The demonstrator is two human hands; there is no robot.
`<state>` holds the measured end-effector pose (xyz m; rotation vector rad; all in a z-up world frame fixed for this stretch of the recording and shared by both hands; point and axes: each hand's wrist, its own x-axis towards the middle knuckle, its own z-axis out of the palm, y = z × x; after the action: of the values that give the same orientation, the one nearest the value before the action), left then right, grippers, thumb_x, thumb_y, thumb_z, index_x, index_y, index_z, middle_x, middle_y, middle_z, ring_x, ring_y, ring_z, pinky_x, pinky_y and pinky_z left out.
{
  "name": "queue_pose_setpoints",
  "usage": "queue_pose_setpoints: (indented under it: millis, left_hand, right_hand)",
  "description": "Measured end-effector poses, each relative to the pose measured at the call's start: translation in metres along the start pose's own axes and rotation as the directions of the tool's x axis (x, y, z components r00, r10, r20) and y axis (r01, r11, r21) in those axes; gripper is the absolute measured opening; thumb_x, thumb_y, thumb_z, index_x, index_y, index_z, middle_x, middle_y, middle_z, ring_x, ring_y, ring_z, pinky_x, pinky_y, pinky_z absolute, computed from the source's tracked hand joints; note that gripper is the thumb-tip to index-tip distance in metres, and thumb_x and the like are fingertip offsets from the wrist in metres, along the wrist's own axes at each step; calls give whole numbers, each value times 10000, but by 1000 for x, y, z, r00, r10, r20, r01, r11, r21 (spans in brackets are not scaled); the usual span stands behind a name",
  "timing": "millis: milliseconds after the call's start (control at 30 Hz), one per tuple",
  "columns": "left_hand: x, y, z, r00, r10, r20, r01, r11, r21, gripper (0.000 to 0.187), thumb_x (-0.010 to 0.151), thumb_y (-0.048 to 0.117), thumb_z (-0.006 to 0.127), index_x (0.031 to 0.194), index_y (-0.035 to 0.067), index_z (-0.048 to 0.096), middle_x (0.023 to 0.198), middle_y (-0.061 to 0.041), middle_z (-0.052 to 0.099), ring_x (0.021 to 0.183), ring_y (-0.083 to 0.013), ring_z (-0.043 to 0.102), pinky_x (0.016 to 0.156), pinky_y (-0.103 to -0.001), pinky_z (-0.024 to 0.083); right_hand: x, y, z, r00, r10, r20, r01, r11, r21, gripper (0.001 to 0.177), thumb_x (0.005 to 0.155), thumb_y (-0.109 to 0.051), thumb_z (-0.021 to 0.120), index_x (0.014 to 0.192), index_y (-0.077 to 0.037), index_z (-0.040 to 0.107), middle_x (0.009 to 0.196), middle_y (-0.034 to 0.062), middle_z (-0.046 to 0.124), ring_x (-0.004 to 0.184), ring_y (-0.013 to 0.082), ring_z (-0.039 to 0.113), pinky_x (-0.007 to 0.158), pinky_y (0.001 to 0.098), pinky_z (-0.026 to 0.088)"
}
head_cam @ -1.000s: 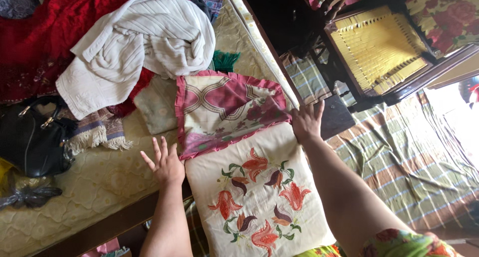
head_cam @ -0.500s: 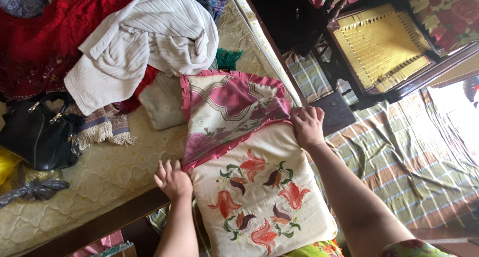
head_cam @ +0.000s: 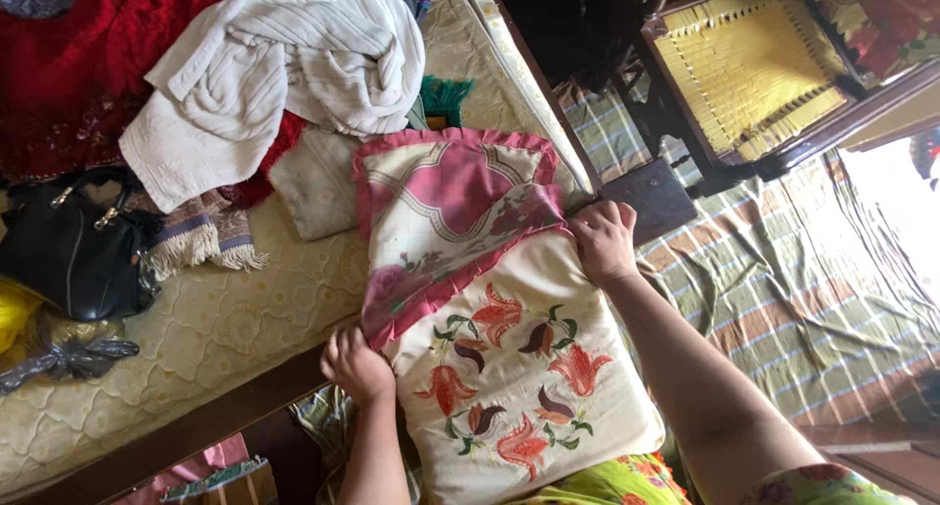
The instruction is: The person folds a floral pillowcase on a bed, smoothing and aligning the fabric by hand. The person then places the folded pillowcase onto a nearby chair.
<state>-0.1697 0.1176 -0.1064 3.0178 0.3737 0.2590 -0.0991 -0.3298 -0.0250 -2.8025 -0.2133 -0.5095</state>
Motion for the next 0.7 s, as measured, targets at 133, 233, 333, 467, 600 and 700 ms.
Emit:
queue_pose_setpoints:
  millis: [133, 233, 333, 467, 600, 700]
  left_hand:
    - [-22, 0, -5, 999, 21, -30, -22, 998, -57, 322, 906, 102, 613, 1204, 71, 730, 1332, -62, 685, 1406, -237, 524, 1163, -492, 332]
    - [-8, 3, -5, 999, -47, 0, 47, 998, 42, 291, 860, 124, 637, 1128, 112, 748, 1375, -61, 683, 1387, -248, 512, 1147, -492, 343]
    - [17, -3, -15, 987, -70, 148, 73, 997, -12, 239, 863, 125, 653, 1075, 101, 760, 1259, -109, 718, 1258, -337, 588, 995, -497, 451]
    - [47, -3, -13, 925, -157, 347, 252, 935, -250, 294, 894, 185, 659, 1160, 75, 719, 1081, -233, 725, 1030, -440, 674, 864, -520, 532]
    - [52, 5, -9, 920, -166, 355, 276, 918, -284, 252, 878, 194, 667, 1068, 39, 724, 1015, -257, 734, 985, -457, 692, 860, -517, 546]
    - [56, 11, -2, 918, -181, 353, 297, 903, -310, 275, 861, 177, 661, 1083, 23, 710, 1014, -275, 726, 990, -470, 684, 870, -522, 542]
  right_hand:
    - [3, 0, 2, 999, 17, 28, -18, 1000, 24, 205, 782, -171, 688, 977, -199, 745, 1022, 11, 686, 1112, 273, 577, 1075, 513, 358]
    - [3, 4, 13, 996, 42, 73, -43, 999, 17, 203, 790, -152, 687, 985, -179, 736, 1050, 26, 693, 1112, 275, 579, 1066, 494, 367]
    - [5, 18, 36, 973, 142, 181, -160, 984, 85, 242, 827, -125, 662, 1049, -171, 745, 1117, 36, 709, 1153, 288, 577, 1060, 474, 379]
    - [16, 39, 58, 814, 385, 435, -469, 878, 101, 350, 915, -104, 588, 1185, -239, 764, 1189, 75, 707, 1210, 301, 570, 1042, 472, 393]
    - [18, 31, 41, 816, 358, 454, -350, 931, -105, 318, 833, -103, 610, 1091, -181, 778, 1223, 36, 695, 1231, 282, 536, 991, 504, 348]
    - [16, 20, 20, 868, 269, 417, -216, 962, -169, 285, 867, -145, 609, 1093, -190, 776, 1178, 16, 710, 1218, 256, 564, 1034, 474, 362]
